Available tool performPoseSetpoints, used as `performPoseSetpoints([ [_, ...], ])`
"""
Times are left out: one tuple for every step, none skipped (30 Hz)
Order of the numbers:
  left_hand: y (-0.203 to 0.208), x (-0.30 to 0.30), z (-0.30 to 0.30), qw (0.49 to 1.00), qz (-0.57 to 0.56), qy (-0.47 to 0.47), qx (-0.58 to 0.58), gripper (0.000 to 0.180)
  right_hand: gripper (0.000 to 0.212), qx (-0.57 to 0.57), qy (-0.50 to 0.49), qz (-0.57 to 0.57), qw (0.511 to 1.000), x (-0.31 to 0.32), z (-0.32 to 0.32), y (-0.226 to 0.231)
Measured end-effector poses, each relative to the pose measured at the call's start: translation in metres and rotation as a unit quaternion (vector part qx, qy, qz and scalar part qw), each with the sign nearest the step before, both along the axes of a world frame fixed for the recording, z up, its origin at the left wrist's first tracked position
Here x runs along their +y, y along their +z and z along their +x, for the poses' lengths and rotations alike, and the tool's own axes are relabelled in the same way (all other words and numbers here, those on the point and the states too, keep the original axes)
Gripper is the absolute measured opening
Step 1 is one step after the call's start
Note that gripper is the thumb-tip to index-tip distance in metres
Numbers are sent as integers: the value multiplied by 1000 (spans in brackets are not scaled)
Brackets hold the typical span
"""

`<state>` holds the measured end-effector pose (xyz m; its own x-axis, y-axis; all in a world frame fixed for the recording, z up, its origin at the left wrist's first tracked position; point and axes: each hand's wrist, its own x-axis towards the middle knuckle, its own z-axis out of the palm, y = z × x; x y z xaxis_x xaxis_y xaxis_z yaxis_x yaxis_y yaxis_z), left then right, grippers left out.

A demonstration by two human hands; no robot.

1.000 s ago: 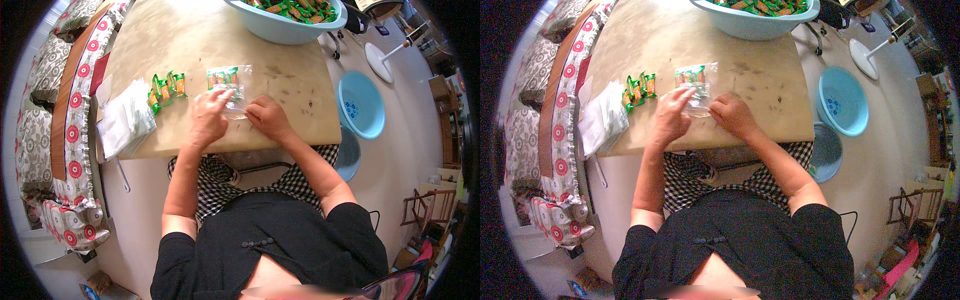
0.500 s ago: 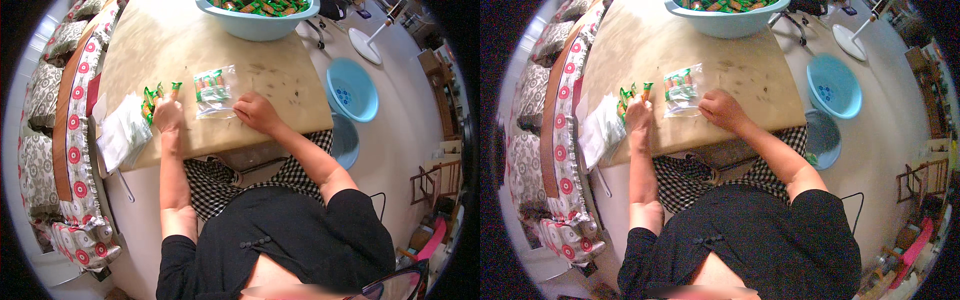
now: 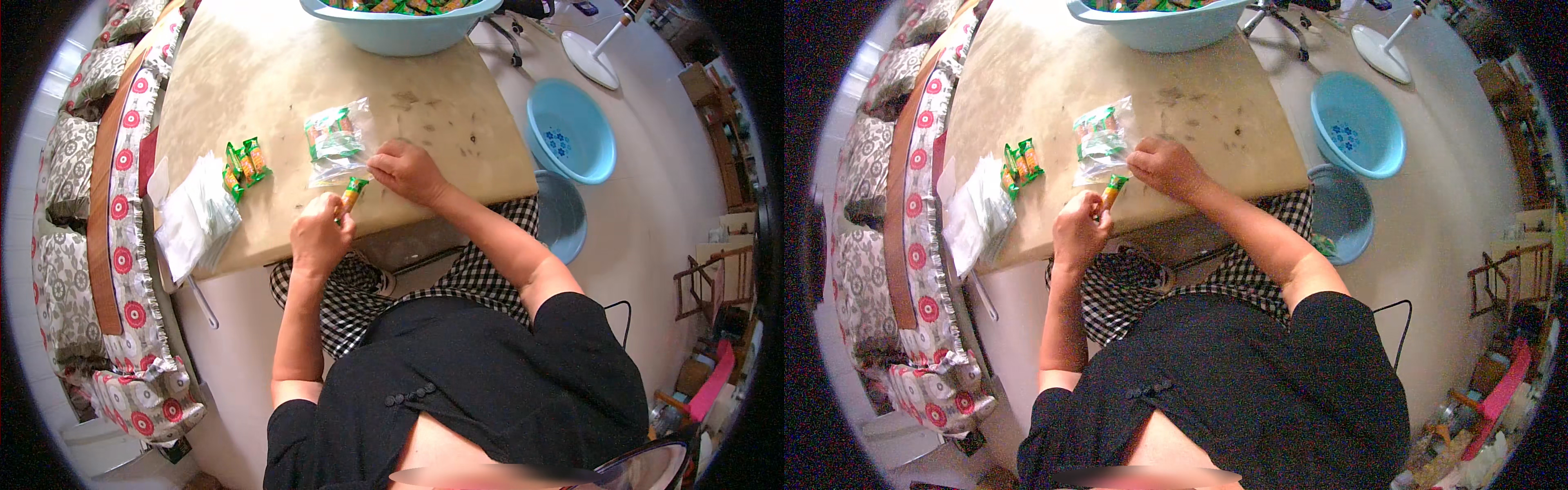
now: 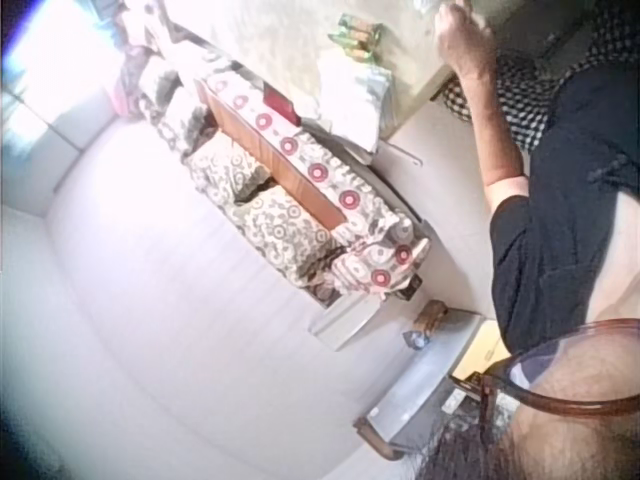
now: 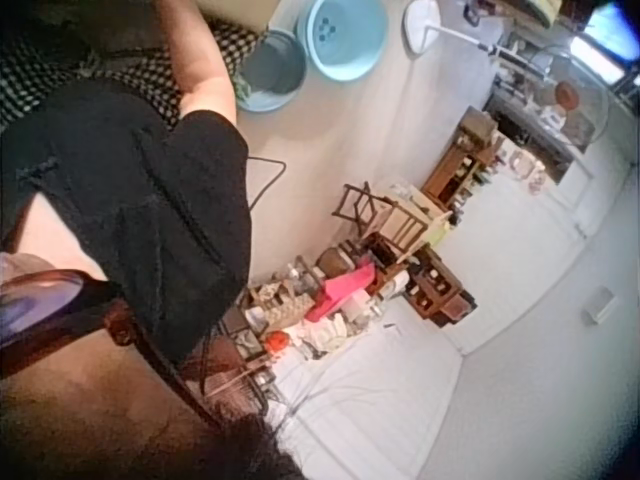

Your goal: Placing individual green wrapped candies into small sealable plastic bags.

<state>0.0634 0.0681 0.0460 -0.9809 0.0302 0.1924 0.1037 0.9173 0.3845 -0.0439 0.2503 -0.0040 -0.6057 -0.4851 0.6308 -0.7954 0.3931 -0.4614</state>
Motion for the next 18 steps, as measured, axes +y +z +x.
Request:
performPoseSetpoints([
  [-1, 6, -5, 1000, 0, -2, 1, 16, 9, 11, 5, -4, 1000, -1, -1, -1],
  [-2, 12, -10, 1000, -15, 20, -18, 16, 10, 21, 9, -7, 1000, -2, -1, -1],
  [-3, 16, -16, 998, -30, 42, -38, 17, 10, 22, 7, -7, 1000, -2, -2, -2],
  [-11, 19, -22, 998, -42, 45, 3, 17, 10, 21, 10, -8, 1000, -2, -2, -2],
  [-15, 22, -28, 998, -41, 42, 2, 17, 10, 21, 12, -9, 1000, -2, -2, -2],
  [-19, 26, -33, 997, -40, 61, -5, 19, 10, 20, 10, -9, 1000, -1, -2, -2],
  [-23, 29, -37, 996, -39, 81, -12, 20, 10, 15, 14, -15, 1000, -1, -2, -2],
  [-26, 32, -40, 996, -34, 82, -5, 21, 11, 9, 17, -22, 1000, 0, -2, -2],
  [-31, 32, -41, 996, -34, 80, -6, 21, 11, 9, 15, -22, 1000, 0, -2, -3],
  [-37, 33, -41, 998, 9, 55, 35, 21, 11, 3, 16, -21, 1000, -1, -3, -4],
  [-35, 35, -41, 995, 52, 30, 74, 21, 11, -4, 15, -19, 1000, 0, -4, -4],
  [-33, 36, -39, 996, 52, 28, 72, 21, 11, -6, 13, -20, 1000, 0, -4, -5],
  [-30, 35, -36, 992, 105, 1, 63, 23, 11, -13, 7, -17, 1000, 1, -4, -6],
  [-26, 35, -34, 986, 158, -24, 54, 24, 11, -19, 4, -15, 1000, 1, -4, -5],
  [-28, 32, -34, 986, 157, -24, 51, 24, 11, -21, 3, -16, 1000, 0, -3, -4],
  [-33, 28, -35, 988, 116, -52, 87, 29, 11, -21, 2, -16, 1000, 0, -3, -3],
  [-34, 26, -36, 986, 75, -78, 123, 33, 11, -19, 2, -15, 1000, 0, -3, -1],
  [-35, 26, -37, 987, 74, -77, 122, 33, 11, -20, 3, -15, 1000, 0, -3, 0],
])
